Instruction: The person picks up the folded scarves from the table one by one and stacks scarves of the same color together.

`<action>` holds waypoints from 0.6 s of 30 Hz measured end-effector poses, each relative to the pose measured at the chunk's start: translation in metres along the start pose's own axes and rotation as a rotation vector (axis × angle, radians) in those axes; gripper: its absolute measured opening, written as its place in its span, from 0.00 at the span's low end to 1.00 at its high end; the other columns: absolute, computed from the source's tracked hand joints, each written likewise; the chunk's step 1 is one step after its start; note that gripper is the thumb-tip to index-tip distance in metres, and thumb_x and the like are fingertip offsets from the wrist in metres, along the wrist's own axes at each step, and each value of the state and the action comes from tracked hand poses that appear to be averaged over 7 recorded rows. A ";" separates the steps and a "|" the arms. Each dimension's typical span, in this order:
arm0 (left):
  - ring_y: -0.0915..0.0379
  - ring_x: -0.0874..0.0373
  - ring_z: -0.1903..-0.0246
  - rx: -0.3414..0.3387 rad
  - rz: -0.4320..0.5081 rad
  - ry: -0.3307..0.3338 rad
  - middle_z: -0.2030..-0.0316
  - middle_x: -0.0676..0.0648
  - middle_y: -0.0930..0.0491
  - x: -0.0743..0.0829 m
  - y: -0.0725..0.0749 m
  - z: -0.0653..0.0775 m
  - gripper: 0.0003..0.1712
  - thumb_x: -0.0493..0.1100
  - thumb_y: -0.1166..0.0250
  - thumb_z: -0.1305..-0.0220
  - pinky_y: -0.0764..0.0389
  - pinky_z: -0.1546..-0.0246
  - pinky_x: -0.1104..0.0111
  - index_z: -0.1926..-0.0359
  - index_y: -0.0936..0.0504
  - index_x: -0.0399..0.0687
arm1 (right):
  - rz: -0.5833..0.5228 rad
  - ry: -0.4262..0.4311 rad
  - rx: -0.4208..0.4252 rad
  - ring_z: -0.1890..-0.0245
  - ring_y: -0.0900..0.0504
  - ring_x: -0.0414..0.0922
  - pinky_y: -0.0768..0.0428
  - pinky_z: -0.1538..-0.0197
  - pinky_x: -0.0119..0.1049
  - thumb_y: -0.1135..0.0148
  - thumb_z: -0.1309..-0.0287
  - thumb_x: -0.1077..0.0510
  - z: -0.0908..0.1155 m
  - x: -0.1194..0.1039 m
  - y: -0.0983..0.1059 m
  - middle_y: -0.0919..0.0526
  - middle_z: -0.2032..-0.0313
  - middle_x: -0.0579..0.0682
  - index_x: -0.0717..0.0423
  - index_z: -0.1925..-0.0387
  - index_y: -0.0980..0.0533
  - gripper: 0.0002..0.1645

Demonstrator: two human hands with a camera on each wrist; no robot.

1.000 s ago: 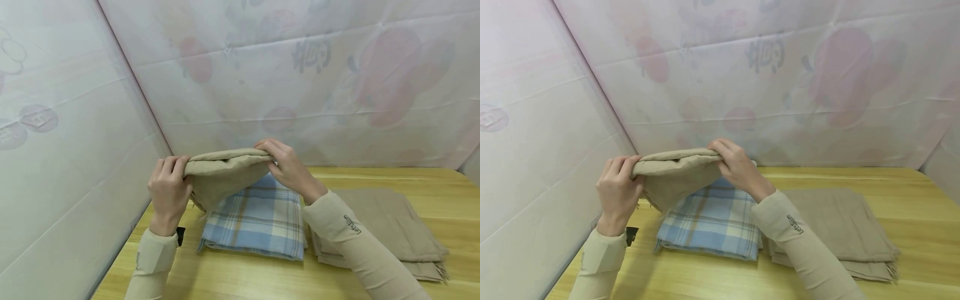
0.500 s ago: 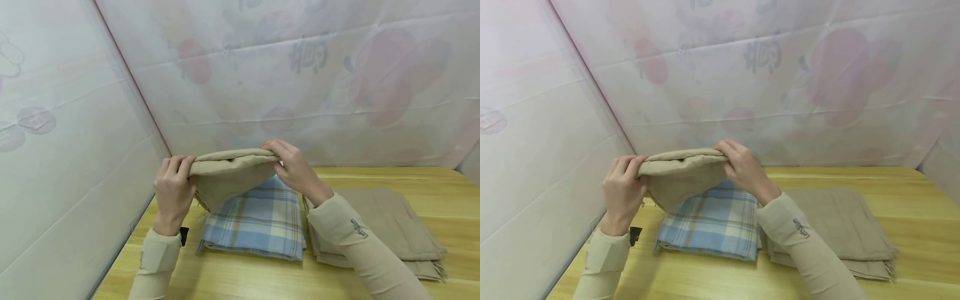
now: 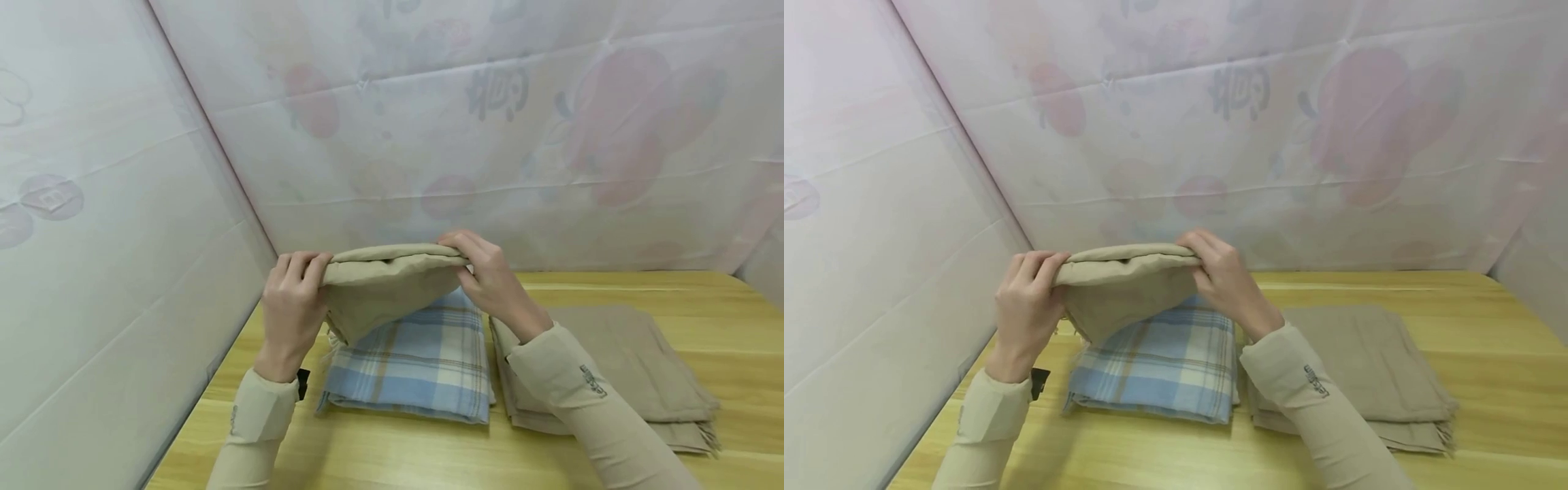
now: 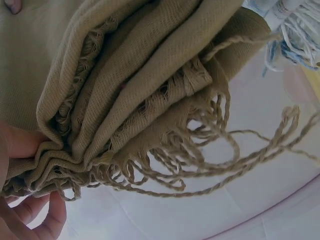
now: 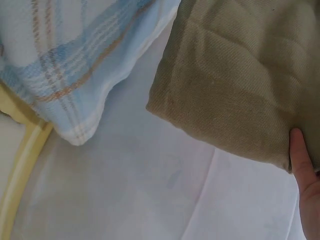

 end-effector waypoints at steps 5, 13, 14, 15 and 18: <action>0.23 0.39 0.62 -0.008 0.010 -0.028 0.61 0.37 0.18 0.005 -0.003 -0.004 0.20 0.17 0.37 0.48 0.20 0.69 0.49 0.56 0.15 0.35 | 0.021 -0.001 0.014 0.53 0.18 0.57 0.22 0.48 0.40 0.53 0.48 0.85 0.004 0.002 0.007 0.17 0.55 0.62 0.68 0.55 0.23 0.23; 0.22 0.39 0.61 0.016 0.028 -0.021 0.61 0.38 0.18 0.010 -0.008 -0.014 0.21 0.17 0.39 0.47 0.18 0.63 0.47 0.56 0.15 0.37 | 0.019 -0.017 0.051 0.56 0.18 0.55 0.25 0.54 0.32 0.52 0.45 0.84 0.004 0.002 0.018 0.17 0.55 0.61 0.68 0.56 0.23 0.20; 0.22 0.39 0.61 0.017 0.034 -0.021 0.61 0.38 0.18 0.011 -0.009 -0.014 0.21 0.17 0.39 0.47 0.18 0.63 0.47 0.56 0.15 0.37 | 0.014 -0.024 0.055 0.57 0.18 0.54 0.25 0.55 0.31 0.51 0.45 0.85 0.005 0.002 0.019 0.17 0.55 0.61 0.68 0.56 0.23 0.20; 0.22 0.39 0.61 0.017 0.040 -0.020 0.61 0.38 0.18 0.012 -0.010 -0.014 0.21 0.16 0.40 0.48 0.18 0.63 0.47 0.56 0.15 0.37 | 0.009 -0.032 0.056 0.57 0.19 0.53 0.26 0.56 0.30 0.52 0.45 0.85 0.006 0.002 0.020 0.17 0.55 0.61 0.68 0.56 0.23 0.21; 0.23 0.40 0.60 0.016 0.053 -0.014 0.61 0.38 0.18 0.013 -0.012 -0.014 0.22 0.15 0.39 0.49 0.19 0.64 0.48 0.56 0.15 0.37 | 0.002 -0.047 0.052 0.57 0.19 0.52 0.27 0.57 0.30 0.53 0.46 0.85 0.009 0.003 0.023 0.17 0.55 0.60 0.68 0.56 0.23 0.22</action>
Point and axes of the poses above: each hand's wrist, its own z-axis away from the middle knuckle, its own y-axis out of the back of the hand, x = y × z, the point moved 6 cm from there along -z, towards the middle knuckle
